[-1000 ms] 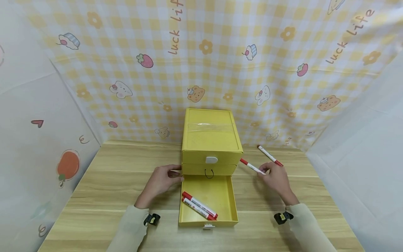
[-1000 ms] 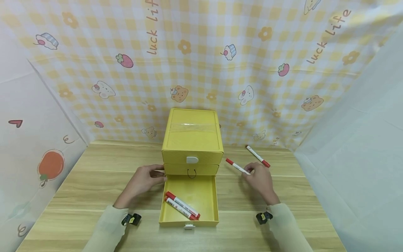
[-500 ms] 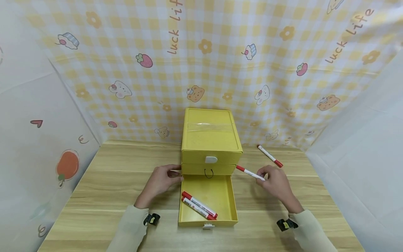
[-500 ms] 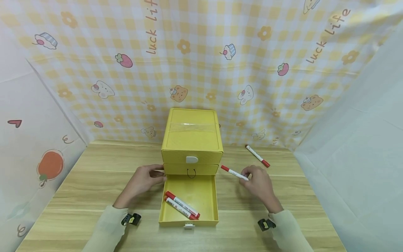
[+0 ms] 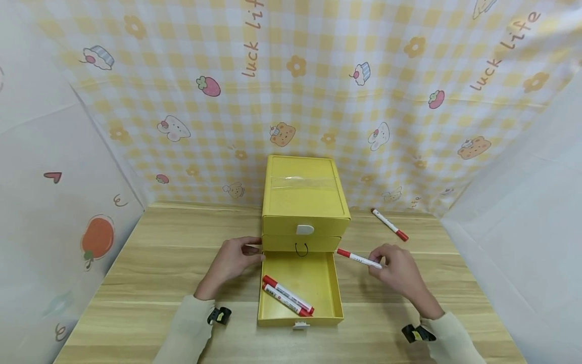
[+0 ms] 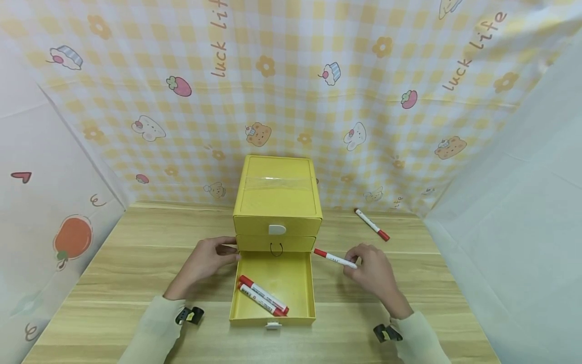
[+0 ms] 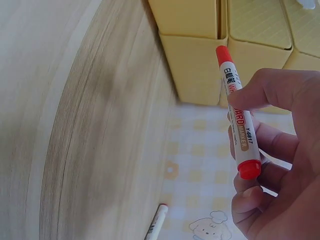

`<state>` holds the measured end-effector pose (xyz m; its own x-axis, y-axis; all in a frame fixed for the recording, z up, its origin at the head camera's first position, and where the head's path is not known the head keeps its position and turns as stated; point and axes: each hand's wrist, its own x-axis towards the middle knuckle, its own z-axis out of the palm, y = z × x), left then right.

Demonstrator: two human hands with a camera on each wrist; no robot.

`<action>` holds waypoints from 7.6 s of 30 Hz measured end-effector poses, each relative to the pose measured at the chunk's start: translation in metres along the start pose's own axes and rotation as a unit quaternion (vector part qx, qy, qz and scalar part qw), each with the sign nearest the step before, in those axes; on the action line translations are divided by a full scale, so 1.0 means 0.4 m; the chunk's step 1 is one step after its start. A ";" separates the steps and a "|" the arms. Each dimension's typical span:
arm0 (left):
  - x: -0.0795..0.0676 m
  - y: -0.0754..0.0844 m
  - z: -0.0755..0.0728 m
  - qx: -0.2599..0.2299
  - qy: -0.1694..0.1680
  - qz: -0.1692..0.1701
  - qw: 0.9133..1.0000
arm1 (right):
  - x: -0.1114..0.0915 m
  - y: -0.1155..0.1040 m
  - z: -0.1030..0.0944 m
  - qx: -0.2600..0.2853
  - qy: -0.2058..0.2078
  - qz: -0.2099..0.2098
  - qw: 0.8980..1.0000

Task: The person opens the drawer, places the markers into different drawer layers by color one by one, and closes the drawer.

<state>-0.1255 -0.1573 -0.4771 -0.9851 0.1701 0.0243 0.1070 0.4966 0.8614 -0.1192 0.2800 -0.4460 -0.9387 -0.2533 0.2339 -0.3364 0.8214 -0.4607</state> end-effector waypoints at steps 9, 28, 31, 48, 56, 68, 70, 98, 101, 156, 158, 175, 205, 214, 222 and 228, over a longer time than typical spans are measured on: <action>0.000 -0.004 0.000 -0.004 0.000 0.003 1.000 | -0.011 -0.037 -0.002 0.007 0.003 -0.031 0.999; 0.000 -0.005 0.000 -0.004 -0.001 0.002 1.000 | 0.024 -0.139 0.023 0.013 -0.005 -0.131 0.991; -0.002 -0.005 0.001 -0.005 -0.002 0.004 1.000 | 0.032 -0.157 0.028 0.005 -0.004 -0.148 0.989; 0.000 -0.008 -0.001 0.006 -0.001 0.006 1.000 | 0.069 -0.246 0.056 -0.025 -0.041 -0.204 0.978; 0.003 -0.007 0.000 0.009 -0.001 0.007 1.000 | 0.088 -0.285 0.074 -0.036 -0.068 -0.213 0.974; 0.001 0.001 -0.003 0.004 -0.001 0.002 1.000 | 0.106 -0.344 0.097 -0.074 -0.123 -0.223 0.964; 0.001 0.001 -0.003 0.003 -0.001 0.000 1.000 | 0.110 -0.350 0.103 -0.081 -0.128 -0.228 0.962; 0.001 0.002 -0.003 0.004 0.000 0.008 1.000 | 0.127 -0.399 0.162 -0.158 -0.220 -0.208 0.940; 0.001 0.003 -0.004 0.003 -0.001 0.006 1.000 | 0.129 -0.398 0.173 -0.169 -0.235 -0.197 0.937; 0.003 0.005 -0.005 -0.005 -0.006 0.002 1.000 | 0.131 -0.412 0.225 -0.253 -0.320 -0.159 0.899; 0.002 0.005 -0.005 -0.004 -0.006 0.001 1.000 | 0.128 -0.407 0.217 -0.229 -0.318 -0.150 0.908; -0.002 0.003 -0.004 -0.009 -0.008 -0.007 1.000 | 0.110 -0.293 0.114 -0.032 -0.200 -0.181 0.963; -0.002 0.000 -0.005 -0.009 -0.006 -0.003 1.000 | 0.151 0.196 0.030 0.100 0.029 0.063 0.993; -0.002 0.001 -0.004 -0.007 -0.005 -0.003 1.000 | 0.155 0.303 0.022 0.092 0.065 0.172 0.979; -0.002 0.005 -0.006 -0.010 -0.006 -0.007 1.000 | 0.157 0.350 0.020 0.115 0.068 0.250 0.959; -0.002 0.002 -0.003 -0.009 -0.007 -0.005 1.000 | 0.162 0.366 0.033 0.088 0.067 0.253 0.961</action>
<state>-0.1246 -0.1582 -0.4757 -0.9841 0.1775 0.0087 0.0946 0.4821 0.8710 -0.2302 0.3774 -0.5095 -0.9714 0.2330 0.0449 0.1411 0.7195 -0.6800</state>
